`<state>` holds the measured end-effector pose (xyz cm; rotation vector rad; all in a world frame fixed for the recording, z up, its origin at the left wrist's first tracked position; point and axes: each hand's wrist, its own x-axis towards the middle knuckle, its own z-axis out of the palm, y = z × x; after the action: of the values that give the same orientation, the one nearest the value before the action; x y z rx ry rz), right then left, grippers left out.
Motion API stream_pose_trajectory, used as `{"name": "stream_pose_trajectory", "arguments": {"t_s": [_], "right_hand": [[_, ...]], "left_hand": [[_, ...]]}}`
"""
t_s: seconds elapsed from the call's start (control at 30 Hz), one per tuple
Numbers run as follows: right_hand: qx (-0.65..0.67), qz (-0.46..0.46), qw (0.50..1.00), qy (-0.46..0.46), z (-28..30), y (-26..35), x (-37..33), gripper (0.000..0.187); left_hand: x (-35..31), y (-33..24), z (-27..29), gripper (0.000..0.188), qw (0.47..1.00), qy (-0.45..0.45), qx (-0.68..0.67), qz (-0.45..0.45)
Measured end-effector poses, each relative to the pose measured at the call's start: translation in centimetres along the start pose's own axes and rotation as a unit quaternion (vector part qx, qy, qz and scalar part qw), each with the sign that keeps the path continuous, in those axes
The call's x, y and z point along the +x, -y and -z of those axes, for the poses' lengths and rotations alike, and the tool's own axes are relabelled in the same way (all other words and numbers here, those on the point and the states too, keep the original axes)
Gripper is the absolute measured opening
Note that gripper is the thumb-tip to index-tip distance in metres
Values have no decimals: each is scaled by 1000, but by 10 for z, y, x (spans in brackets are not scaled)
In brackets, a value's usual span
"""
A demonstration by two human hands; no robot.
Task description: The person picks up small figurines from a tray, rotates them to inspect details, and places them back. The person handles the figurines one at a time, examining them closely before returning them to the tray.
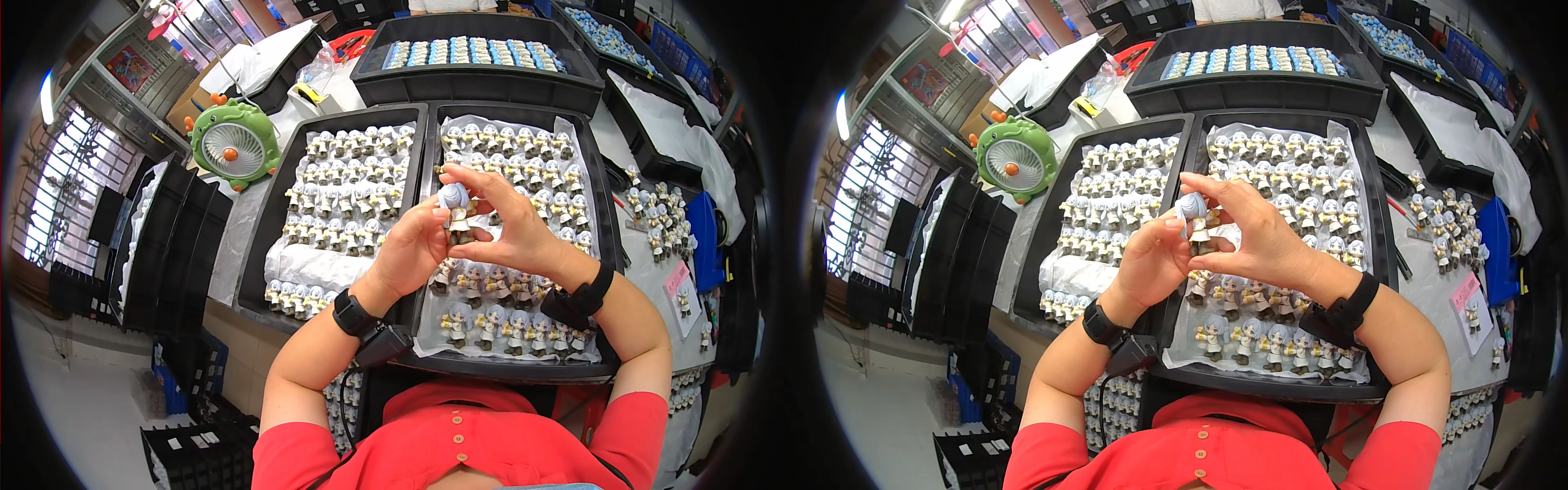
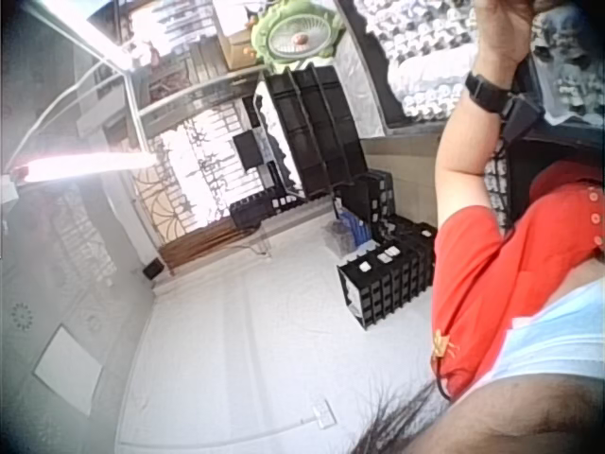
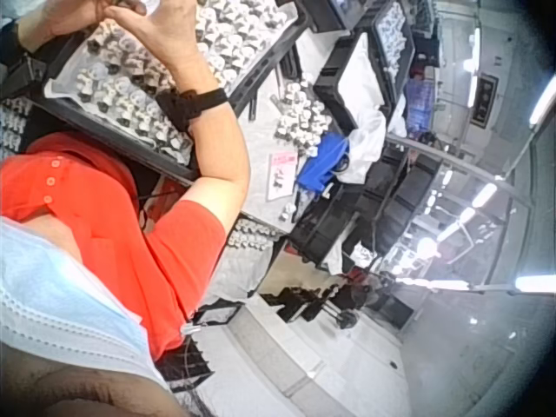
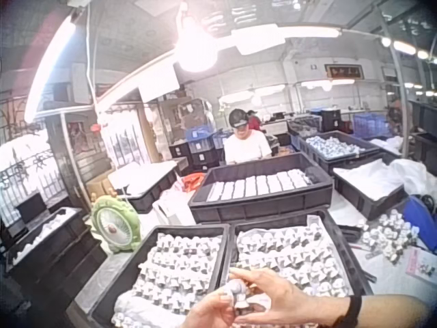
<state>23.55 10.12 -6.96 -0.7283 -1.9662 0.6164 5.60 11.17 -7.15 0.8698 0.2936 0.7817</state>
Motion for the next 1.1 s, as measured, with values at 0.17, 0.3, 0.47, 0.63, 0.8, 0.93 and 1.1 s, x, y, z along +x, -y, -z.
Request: {"name": "stream_pose_trajectory", "arguments": {"t_s": [0.17,0.3,0.47,0.63,0.8,0.93,1.1], "right_hand": [[-28,11,1000,2,0,-1,1,78],[-32,13,999,1,1,-1,1,77],[-28,12,1000,2,1,-1,1,77],[-23,8,1000,4,1,-2,1,76],[-26,8,1000,5,1,-3,0,76],[-25,8,1000,4,1,-2,0,75],[-15,1,1000,5,1,0,0,76]], "left_hand": [[-1,-1,-1,47,1000,-9,-2,8],[-1,0,2,46,1000,-9,-8,11],[-1,1,4,46,1000,-14,-8,18],[-1,-2,-2,46,1000,-11,-4,19],[0,-2,-4,46,1000,-9,-1,18],[-1,-1,0,45,1000,0,-2,23],[0,1,-2,43,1000,-16,-12,15]]}}
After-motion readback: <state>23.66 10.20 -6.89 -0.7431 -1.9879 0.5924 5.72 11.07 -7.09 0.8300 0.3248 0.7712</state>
